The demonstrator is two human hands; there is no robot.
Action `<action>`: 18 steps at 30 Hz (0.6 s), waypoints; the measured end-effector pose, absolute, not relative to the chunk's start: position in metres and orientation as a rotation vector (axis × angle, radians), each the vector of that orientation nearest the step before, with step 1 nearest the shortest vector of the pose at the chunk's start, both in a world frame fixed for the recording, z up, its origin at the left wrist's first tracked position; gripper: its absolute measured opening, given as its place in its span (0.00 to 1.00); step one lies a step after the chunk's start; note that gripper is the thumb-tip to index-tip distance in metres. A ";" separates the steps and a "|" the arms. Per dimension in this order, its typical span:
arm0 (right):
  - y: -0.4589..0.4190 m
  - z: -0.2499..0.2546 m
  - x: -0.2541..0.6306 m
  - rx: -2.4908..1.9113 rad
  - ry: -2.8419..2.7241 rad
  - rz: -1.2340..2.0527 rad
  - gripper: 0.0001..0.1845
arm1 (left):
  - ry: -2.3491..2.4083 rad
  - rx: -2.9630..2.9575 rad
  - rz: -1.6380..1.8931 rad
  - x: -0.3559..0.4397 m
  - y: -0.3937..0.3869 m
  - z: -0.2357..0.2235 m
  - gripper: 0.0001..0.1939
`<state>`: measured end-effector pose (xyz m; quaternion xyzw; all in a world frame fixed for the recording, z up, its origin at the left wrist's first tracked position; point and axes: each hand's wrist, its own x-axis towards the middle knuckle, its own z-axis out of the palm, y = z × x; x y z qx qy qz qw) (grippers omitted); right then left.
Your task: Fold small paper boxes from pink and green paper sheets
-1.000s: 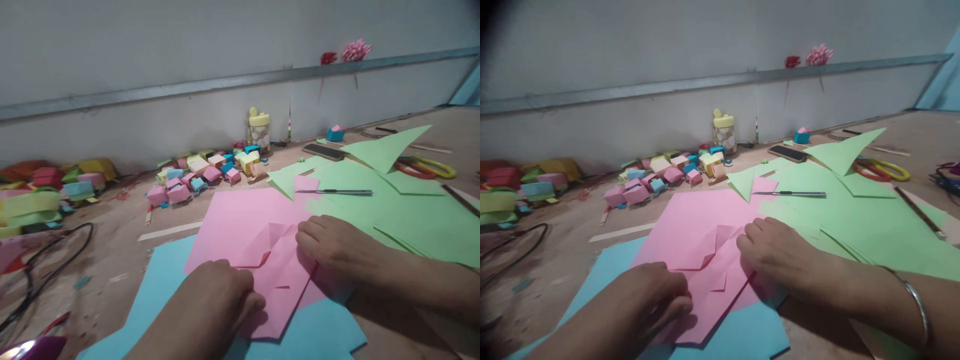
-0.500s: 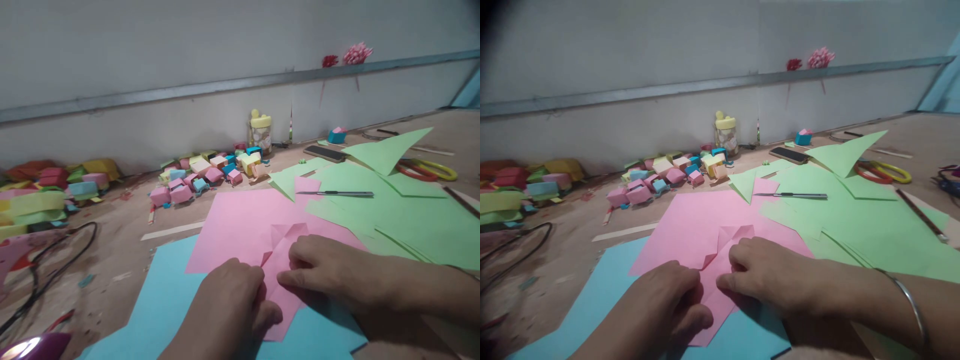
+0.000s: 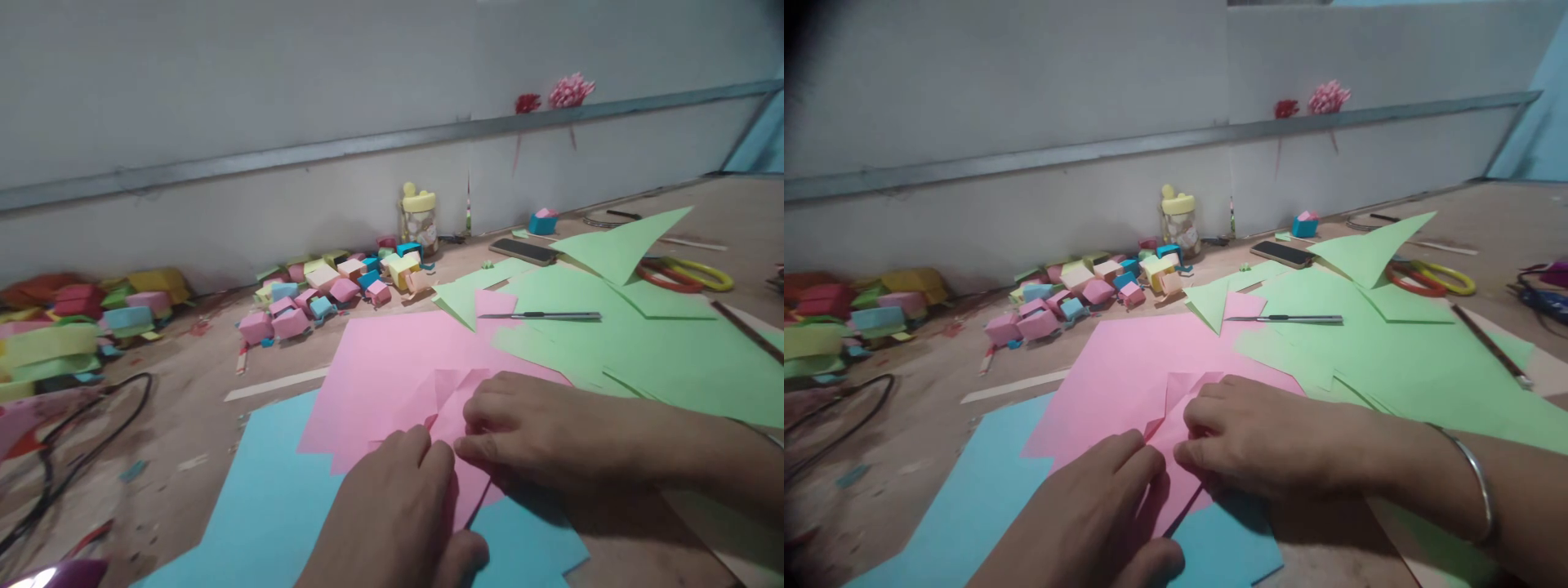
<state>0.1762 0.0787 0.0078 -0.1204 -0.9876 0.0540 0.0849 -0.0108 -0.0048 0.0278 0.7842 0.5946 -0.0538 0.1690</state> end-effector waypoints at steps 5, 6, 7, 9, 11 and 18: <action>0.085 0.002 0.175 -0.291 -2.918 0.245 0.09 | 1.719 2.301 -0.165 -0.019 -0.005 0.022 0.10; 0.087 0.000 0.175 -0.311 -2.863 0.289 0.11 | 1.753 2.269 -0.120 -0.022 -0.005 0.021 0.11; 0.089 -0.002 0.175 -0.329 -2.801 0.355 0.12 | 1.792 2.219 -0.068 -0.025 -0.005 0.021 0.10; 0.094 -0.006 0.175 -0.374 -2.692 0.512 0.12 | 1.859 2.112 0.004 -0.029 -0.004 0.020 0.10; 0.100 -0.007 0.177 -0.416 -2.638 0.615 0.11 | 1.909 2.029 0.002 -0.032 -0.003 0.021 0.10; 0.111 -0.003 0.181 -0.746 -2.588 0.733 0.15 | 1.992 1.919 0.011 -0.033 0.002 0.025 0.12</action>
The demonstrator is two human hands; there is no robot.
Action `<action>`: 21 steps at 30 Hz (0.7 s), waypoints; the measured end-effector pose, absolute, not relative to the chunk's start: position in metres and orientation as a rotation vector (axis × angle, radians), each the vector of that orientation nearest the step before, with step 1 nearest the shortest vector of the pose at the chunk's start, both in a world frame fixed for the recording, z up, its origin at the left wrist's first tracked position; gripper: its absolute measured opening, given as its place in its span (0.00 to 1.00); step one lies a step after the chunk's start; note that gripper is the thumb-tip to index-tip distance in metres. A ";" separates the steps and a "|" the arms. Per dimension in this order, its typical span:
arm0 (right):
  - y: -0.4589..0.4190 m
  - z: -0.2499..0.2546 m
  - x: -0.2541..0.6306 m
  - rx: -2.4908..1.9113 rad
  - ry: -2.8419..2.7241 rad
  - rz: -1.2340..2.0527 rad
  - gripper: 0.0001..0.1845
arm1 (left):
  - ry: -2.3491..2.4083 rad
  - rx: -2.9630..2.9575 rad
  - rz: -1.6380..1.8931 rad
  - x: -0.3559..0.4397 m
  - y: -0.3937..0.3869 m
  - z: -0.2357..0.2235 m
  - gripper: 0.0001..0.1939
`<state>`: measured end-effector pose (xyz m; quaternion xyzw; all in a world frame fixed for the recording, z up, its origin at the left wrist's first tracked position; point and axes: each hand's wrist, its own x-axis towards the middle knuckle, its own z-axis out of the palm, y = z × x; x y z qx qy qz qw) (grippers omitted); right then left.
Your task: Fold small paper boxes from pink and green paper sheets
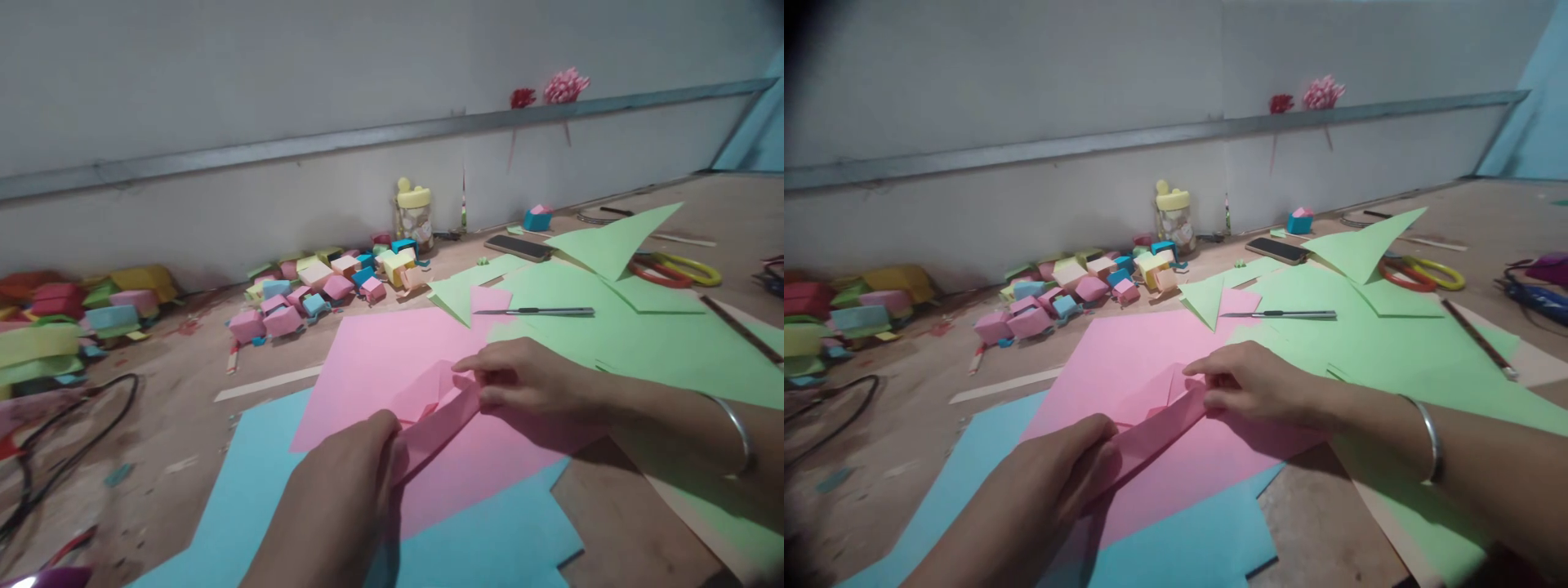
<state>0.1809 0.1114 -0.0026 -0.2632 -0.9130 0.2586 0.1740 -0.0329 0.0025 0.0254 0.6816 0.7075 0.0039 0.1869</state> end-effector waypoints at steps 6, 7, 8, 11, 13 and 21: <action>0.105 0.005 0.174 -0.864 -2.663 0.576 0.07 | 2.025 1.908 -0.071 -0.036 0.004 0.024 0.09; 0.104 0.006 0.172 -0.910 -2.676 0.524 0.08 | 2.036 1.900 -0.100 -0.037 0.004 0.023 0.08; 0.102 0.007 0.171 -0.956 -2.689 0.471 0.10 | 2.039 1.884 -0.109 -0.037 0.004 0.022 0.07; 0.099 0.007 0.169 -1.034 -2.715 0.365 0.12 | 2.024 1.808 -0.073 -0.039 0.004 0.020 0.04; 0.098 0.006 0.168 -1.020 -2.724 0.323 0.12 | 2.011 1.777 -0.055 -0.041 0.005 0.019 0.03; 0.102 -0.001 0.171 -1.041 -2.713 0.293 0.07 | 1.939 1.848 -0.119 -0.052 0.001 0.018 0.04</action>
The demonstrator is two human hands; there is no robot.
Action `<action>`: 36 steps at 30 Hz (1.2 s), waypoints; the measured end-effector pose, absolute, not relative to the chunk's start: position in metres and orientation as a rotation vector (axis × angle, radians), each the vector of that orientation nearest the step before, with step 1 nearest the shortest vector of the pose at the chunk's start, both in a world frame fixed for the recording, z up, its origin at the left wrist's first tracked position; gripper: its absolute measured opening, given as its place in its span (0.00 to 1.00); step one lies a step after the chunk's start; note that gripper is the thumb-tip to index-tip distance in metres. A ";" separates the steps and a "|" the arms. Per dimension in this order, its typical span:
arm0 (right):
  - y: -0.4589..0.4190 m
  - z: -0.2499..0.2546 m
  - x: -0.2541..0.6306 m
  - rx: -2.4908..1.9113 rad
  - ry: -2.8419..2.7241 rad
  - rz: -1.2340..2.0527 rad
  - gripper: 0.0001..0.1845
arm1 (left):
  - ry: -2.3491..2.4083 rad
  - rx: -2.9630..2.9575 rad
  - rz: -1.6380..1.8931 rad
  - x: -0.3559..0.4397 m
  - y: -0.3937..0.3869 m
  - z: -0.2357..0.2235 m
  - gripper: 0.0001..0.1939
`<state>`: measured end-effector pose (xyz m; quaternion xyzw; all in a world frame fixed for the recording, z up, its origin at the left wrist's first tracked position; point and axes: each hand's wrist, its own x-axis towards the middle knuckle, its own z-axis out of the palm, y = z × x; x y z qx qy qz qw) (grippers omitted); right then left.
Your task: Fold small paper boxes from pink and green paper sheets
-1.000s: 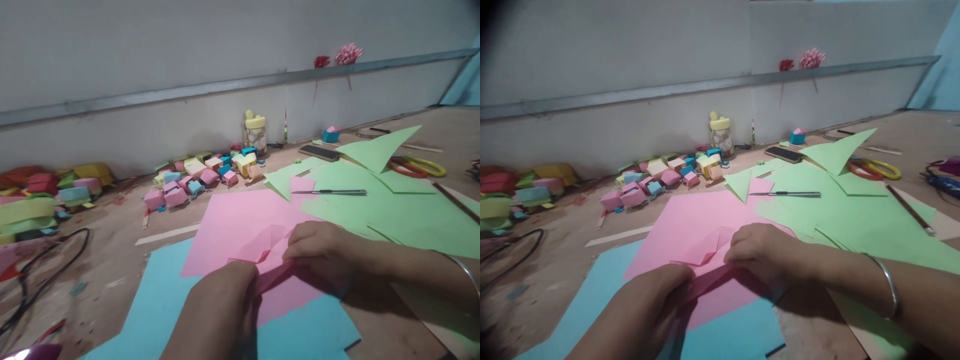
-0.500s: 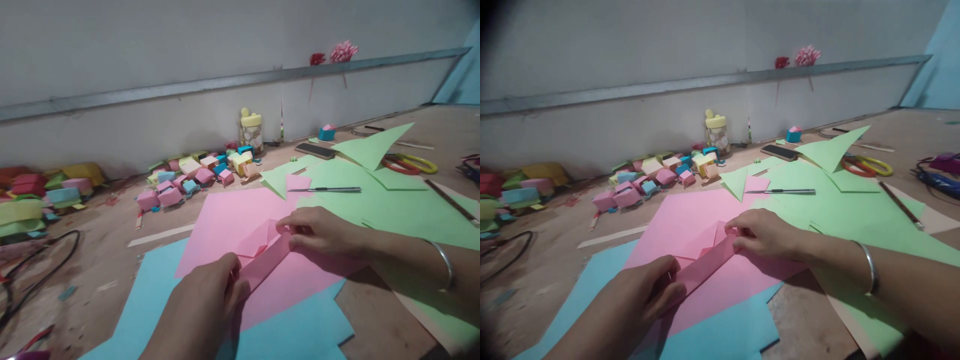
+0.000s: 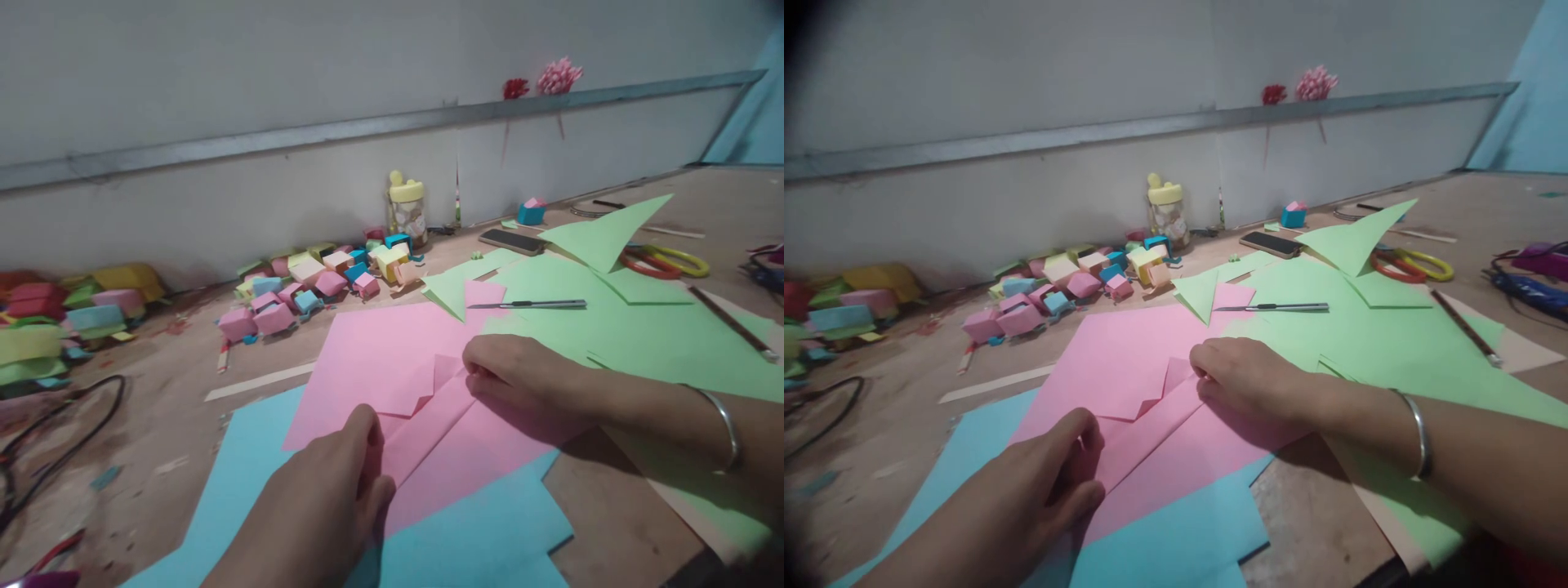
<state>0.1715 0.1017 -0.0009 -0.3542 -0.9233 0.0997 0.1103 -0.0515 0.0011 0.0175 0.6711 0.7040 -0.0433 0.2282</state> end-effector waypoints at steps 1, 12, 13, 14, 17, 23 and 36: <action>0.103 -0.003 0.173 -0.968 -2.724 0.228 0.07 | 1.932 1.846 -0.134 -0.052 0.001 0.019 0.05; 0.085 -0.001 0.171 -0.221 -2.951 -0.200 0.09 | 1.554 2.352 -0.119 -0.036 0.000 0.025 0.12; 0.085 -0.002 0.171 -0.212 -2.940 -0.216 0.09 | 1.530 2.363 -0.138 -0.037 -0.001 0.024 0.12; 0.085 -0.003 0.171 -0.204 -2.926 -0.236 0.08 | 1.509 2.361 -0.159 -0.038 -0.002 0.024 0.12; 0.090 -0.005 0.172 -0.224 -2.884 -0.302 0.12 | 1.525 2.337 -0.195 -0.041 -0.003 0.028 0.12; 0.095 -0.001 0.177 -0.220 -2.938 -0.285 0.14 | 1.480 2.292 -0.133 -0.038 -0.005 0.039 0.14; 0.095 0.011 0.178 -0.518 -2.983 0.217 0.13 | 1.506 2.259 -0.168 -0.036 -0.003 0.034 0.19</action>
